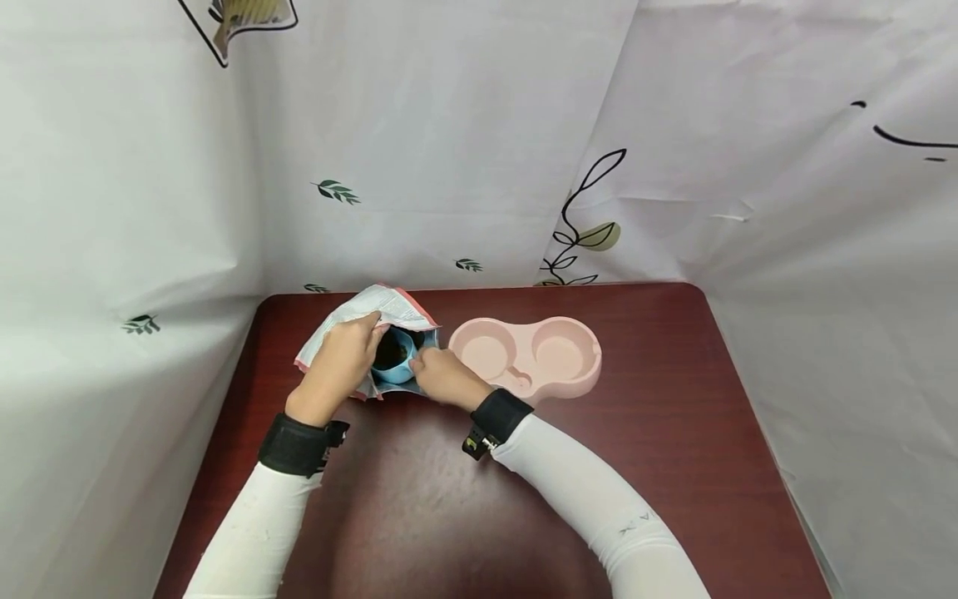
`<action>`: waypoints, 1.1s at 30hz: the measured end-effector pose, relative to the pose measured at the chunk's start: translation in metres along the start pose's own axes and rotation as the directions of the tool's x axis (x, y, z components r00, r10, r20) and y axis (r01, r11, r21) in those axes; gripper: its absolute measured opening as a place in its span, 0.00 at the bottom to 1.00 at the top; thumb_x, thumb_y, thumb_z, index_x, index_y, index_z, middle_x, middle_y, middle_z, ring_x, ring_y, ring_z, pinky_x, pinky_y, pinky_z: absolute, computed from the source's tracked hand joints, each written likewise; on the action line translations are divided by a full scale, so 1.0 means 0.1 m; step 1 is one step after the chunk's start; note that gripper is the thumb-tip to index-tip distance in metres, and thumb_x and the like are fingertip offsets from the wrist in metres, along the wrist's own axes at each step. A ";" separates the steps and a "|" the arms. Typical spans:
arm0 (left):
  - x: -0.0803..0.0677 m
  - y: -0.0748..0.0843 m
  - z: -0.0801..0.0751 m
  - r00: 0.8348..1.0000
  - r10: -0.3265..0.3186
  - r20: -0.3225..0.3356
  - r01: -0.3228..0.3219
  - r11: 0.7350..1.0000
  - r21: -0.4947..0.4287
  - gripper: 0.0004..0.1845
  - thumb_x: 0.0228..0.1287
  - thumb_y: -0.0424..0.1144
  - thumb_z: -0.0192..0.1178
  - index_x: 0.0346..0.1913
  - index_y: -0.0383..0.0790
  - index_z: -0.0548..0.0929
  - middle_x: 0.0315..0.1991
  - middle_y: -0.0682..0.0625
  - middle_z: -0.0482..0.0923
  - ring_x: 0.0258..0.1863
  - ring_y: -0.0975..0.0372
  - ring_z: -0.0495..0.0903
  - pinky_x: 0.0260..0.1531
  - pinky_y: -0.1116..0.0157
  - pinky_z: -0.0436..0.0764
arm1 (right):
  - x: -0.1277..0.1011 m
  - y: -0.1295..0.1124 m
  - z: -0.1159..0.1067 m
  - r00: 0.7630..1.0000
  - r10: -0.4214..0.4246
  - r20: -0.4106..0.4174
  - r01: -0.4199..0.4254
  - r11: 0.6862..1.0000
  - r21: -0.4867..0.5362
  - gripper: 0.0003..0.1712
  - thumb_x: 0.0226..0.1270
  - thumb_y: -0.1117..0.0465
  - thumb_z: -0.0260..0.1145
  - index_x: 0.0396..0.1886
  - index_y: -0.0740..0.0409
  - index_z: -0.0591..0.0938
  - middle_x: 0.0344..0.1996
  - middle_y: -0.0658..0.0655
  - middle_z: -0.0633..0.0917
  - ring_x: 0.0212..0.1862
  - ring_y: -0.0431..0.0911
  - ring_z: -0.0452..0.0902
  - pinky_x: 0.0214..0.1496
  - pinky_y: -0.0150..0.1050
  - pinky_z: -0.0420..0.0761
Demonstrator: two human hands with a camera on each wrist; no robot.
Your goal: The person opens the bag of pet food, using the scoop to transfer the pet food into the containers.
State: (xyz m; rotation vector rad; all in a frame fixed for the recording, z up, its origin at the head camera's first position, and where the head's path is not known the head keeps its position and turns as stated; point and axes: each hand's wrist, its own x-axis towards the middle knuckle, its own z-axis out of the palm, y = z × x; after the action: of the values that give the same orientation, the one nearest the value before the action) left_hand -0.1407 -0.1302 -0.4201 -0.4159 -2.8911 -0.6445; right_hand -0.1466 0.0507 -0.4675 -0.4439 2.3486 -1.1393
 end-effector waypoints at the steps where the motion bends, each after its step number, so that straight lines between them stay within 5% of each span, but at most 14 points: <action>1: 0.00 0.00 -0.01 1.000 -0.002 0.001 0.002 1.000 0.000 0.14 0.80 0.39 0.56 0.50 0.29 0.82 0.41 0.34 0.87 0.39 0.42 0.88 0.36 0.48 0.86 | -0.02 -0.01 -0.01 1.000 0.000 0.003 0.000 1.000 0.005 0.21 0.85 0.57 0.48 0.42 0.68 0.81 0.18 0.50 0.77 0.19 0.41 0.70 0.23 0.34 0.70; 15: 0.04 -0.05 -0.09 1.000 -0.015 0.009 0.015 1.000 -0.009 0.14 0.81 0.41 0.54 0.45 0.31 0.82 0.31 0.38 0.84 0.35 0.44 0.88 0.34 0.49 0.85 | -0.25 -0.03 -0.15 0.999 -0.026 -0.034 0.027 0.999 0.021 0.18 0.86 0.56 0.49 0.37 0.60 0.78 0.19 0.51 0.78 0.19 0.42 0.70 0.26 0.36 0.69; 24: 0.07 -0.07 -0.12 0.999 -0.034 0.031 0.035 0.999 -0.009 0.16 0.81 0.42 0.54 0.53 0.30 0.83 0.45 0.34 0.87 0.42 0.42 0.88 0.39 0.46 0.86 | -0.34 0.04 -0.19 0.994 -0.091 -0.068 0.089 0.996 -0.022 0.18 0.85 0.58 0.50 0.34 0.60 0.77 0.18 0.49 0.76 0.23 0.42 0.68 0.33 0.37 0.69; 33: 0.07 -0.10 -0.13 0.999 -0.042 0.034 0.042 0.999 -0.012 0.16 0.81 0.43 0.54 0.54 0.32 0.83 0.46 0.35 0.87 0.44 0.43 0.88 0.41 0.45 0.85 | -0.48 0.08 -0.29 0.988 -0.121 -0.094 0.119 0.993 -0.022 0.18 0.85 0.57 0.51 0.29 0.53 0.76 0.18 0.47 0.75 0.24 0.41 0.70 0.33 0.36 0.71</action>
State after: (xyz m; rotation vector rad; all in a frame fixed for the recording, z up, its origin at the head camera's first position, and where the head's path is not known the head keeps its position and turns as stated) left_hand -0.1496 -0.1427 -0.4110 -0.3721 -2.9370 -0.6683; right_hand -0.1242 0.0974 -0.4452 -0.5548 2.4425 -1.2215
